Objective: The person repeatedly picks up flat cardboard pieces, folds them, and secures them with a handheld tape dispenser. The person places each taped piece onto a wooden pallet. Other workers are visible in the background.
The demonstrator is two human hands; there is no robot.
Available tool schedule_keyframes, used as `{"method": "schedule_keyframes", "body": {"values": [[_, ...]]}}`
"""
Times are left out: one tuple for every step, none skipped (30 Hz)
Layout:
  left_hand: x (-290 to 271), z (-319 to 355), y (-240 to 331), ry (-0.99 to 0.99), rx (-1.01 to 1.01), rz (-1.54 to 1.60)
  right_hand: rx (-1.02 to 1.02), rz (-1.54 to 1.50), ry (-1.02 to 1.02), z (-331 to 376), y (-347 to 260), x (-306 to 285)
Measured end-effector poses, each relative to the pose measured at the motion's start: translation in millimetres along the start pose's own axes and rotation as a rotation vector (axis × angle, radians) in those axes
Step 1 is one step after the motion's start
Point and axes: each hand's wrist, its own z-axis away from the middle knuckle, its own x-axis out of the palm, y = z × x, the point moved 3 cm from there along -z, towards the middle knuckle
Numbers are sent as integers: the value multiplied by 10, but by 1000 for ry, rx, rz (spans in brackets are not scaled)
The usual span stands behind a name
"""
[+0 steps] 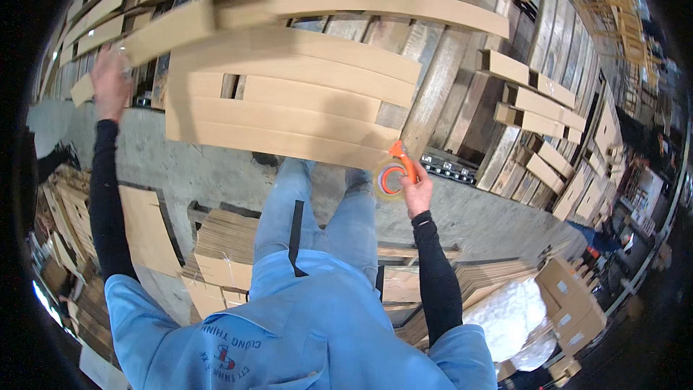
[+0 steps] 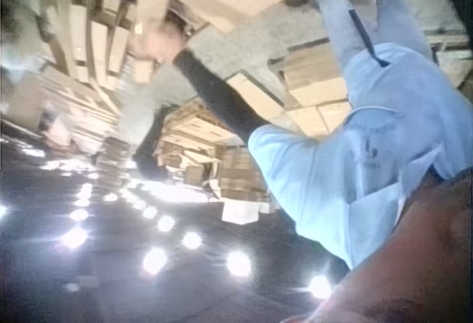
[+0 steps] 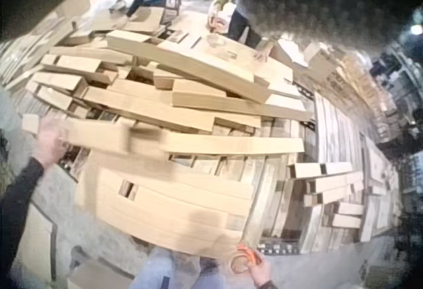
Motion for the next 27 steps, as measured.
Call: {"method": "schedule_keyframes", "body": {"values": [[10, 31, -152, -19, -61, -22, 89, -169, 4, -19, 78, -98], [18, 33, -289, -38, -115, -44, 96, -305, 0, -47, 99, -165], [55, 16, -226, -127, -70, 6, 103, -438, 0, -79, 71, -211], [111, 13, -114, -219, -21, 59, 110, -568, 4, -107, 35, -253], [109, -1, 371, -409, 39, 73, 123, -620, 58, -147, 15, -254], [131, 87, 990, -597, 103, 83, 60, -676, 94, -272, 190, -318], [328, 411, 1443, -571, 269, 85, 31, -726, 142, -403, 252, -319], [640, 840, 1821, -570, 377, 230, 2, -775, 173, -576, 278, -284], [656, 1043, 2306, -540, 560, 269, 8, -807, 182, -706, 292, -242], [797, 1270, 2625, -578, 601, 275, 13, -837, 183, -844, 226, -180], [892, 1376, 2934, -569, 569, 271, 22, -866, 199, -962, 207, -136], [949, 1446, 3130, -564, 544, 273, -12, -889, 203, -1118, 225, -92], [991, 1460, 3169, -518, 544, 298, -103, -598, 202, -1215, 203, -92], [1019, 1500, 3176, -477, 531, 322, -6, -758, 209, -1349, 123, -29], [1008, 1570, 3177, -441, 512, 346, -47, -715, 200, -1367, -60, 47], [935, 1603, 3177, -446, 536, 388, -85, -798, 183, -1503, -32, 85], [847, 1582, 3126, -444, 548, 422, -80, -792, 181, -1559, -75, 125], [755, 1580, 3089, -443, 557, 456, -75, -784, 177, -1596, -115, 155], [667, 1603, 3011, -437, 549, 483, -89, -754, 179, -1658, -97, 184], [584, 1622, 2910, -425, 542, 511, -109, -725, 183, -1732, -68, 202], [499, 1644, 2817, -413, 534, 540, -128, -695, 187, -1775, -27, 209], [370, 1649, 2723, -423, 516, 562, -146, -611, 201, -1791, 7, 211], [216, 1648, 2622, -432, 494, 583, -166, -526, 210, -1808, 13, 210], [109, 1635, 2550, -440, 473, 605, -187, -441, 221, -1827, 16, 196], [29, 1648, 2495, -412, 429, 641, -168, -339, 237, -1822, -20, 202], [-27, 1664, 2463, -383, 387, 676, -283, -115, 373, -1799, -61, 159], [-67, 1671, 2434, -354, 348, 713, -397, 111, 510, -1754, -99, 113]]}}
